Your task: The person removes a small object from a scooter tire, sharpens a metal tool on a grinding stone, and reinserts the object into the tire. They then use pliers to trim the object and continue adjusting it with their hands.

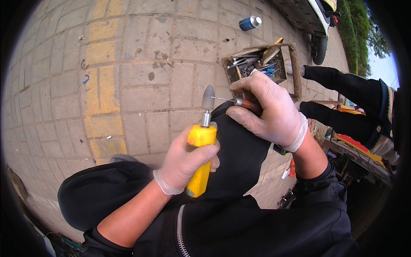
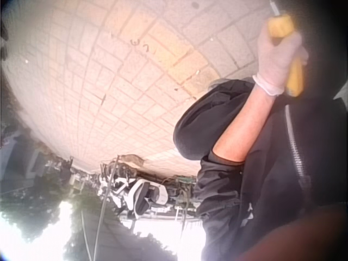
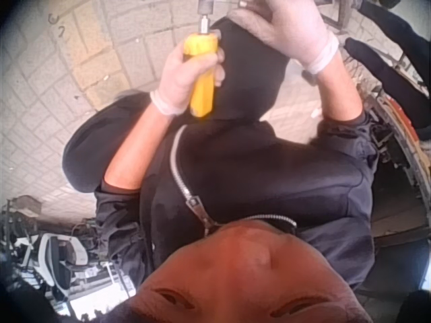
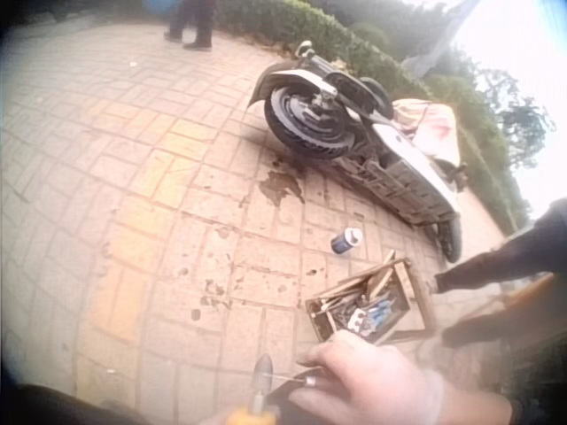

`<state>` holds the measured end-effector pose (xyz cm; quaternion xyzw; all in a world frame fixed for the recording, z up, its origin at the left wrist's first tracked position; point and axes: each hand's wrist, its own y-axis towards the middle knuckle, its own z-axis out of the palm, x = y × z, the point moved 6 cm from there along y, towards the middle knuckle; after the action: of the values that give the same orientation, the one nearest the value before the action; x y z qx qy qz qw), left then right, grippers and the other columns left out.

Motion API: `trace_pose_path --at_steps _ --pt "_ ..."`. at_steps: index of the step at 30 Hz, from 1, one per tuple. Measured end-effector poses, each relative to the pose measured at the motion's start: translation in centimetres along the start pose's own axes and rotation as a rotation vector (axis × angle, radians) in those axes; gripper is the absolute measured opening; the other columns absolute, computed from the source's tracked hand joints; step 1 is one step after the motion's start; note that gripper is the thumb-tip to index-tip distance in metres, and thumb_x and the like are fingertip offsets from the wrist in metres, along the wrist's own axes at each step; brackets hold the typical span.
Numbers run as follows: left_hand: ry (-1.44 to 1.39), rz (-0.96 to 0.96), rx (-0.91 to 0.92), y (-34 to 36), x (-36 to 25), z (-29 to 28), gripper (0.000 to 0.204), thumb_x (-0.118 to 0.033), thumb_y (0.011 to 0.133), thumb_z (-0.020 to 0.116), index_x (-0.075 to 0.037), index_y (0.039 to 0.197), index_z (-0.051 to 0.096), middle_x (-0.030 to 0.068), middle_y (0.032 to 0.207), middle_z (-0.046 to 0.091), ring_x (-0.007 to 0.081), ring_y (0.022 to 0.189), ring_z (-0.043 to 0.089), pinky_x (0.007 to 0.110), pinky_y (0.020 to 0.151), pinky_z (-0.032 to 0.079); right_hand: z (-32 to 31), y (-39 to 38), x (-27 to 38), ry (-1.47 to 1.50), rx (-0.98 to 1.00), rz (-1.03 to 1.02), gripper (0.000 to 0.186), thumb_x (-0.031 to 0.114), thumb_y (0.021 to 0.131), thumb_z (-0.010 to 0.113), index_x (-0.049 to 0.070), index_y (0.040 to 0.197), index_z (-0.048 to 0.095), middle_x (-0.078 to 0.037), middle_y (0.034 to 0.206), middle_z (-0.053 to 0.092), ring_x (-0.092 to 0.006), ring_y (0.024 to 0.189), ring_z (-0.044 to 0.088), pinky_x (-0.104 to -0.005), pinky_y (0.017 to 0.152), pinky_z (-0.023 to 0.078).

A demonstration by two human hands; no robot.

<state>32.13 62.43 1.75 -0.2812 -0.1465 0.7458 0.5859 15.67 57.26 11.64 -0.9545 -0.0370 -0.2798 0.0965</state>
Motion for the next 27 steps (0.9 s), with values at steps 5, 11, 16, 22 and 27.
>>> trace_pose_path --at_steps 5,11,16,22,27 --pt "0.000 0.002 -0.001 -0.04 0.02 -0.01 0.054 -0.021 0.085 0.074 -0.004 0.130 0.050 0.0079 0.097 0.061 0.0202 0.072 0.065 0.035 0.069 0.054 0.11 0.13 0.03 -0.025 0.024 -0.035 0.024 0.004 0.078 0.079 0.002 0.092 0.060 -0.008 0.079 0.053 -0.0218 0.064 0.056 -0.0309 0.058 0.047" --pt "0.001 0.009 0.005 0.00 -0.03 -0.03 0.053 -0.021 0.085 0.074 -0.004 0.129 0.050 0.0080 0.096 0.061 0.0201 0.072 0.065 0.035 0.069 0.054 0.18 0.18 0.02 -0.018 0.028 -0.056 0.022 0.003 0.078 0.079 0.003 0.089 0.060 -0.008 0.075 0.053 -0.0230 0.063 0.055 -0.0313 0.056 0.045" --pt "0.003 0.001 -0.002 -0.08 -0.02 -0.07 0.053 -0.021 0.085 0.073 -0.004 0.129 0.050 0.0080 0.097 0.061 0.0199 0.072 0.065 0.035 0.070 0.054 0.19 0.17 0.06 -0.005 0.036 -0.054 0.022 0.003 0.078 0.079 0.003 0.088 0.059 -0.009 0.075 0.053 -0.0242 0.063 0.056 -0.0320 0.056 0.046" --pt "-0.004 0.000 -0.001 -0.04 0.02 -0.01 0.053 -0.021 0.085 0.074 -0.005 0.129 0.050 0.0081 0.097 0.062 0.0198 0.072 0.065 0.034 0.070 0.054 0.21 0.21 0.09 -0.062 0.042 -0.084 0.019 0.012 0.081 0.074 0.005 0.084 0.057 -0.010 0.077 0.057 -0.0317 0.066 0.062 -0.0388 0.054 0.049" --pt "-0.006 -0.002 -0.002 -0.05 0.01 0.01 0.053 -0.021 0.084 0.074 -0.004 0.128 0.050 0.0080 0.097 0.062 0.0199 0.072 0.065 0.034 0.070 0.054 0.26 0.19 0.07 -0.093 0.057 -0.073 0.018 0.015 0.083 0.074 0.005 0.083 0.058 -0.010 0.077 0.057 -0.0310 0.066 0.062 -0.0391 0.054 0.049"
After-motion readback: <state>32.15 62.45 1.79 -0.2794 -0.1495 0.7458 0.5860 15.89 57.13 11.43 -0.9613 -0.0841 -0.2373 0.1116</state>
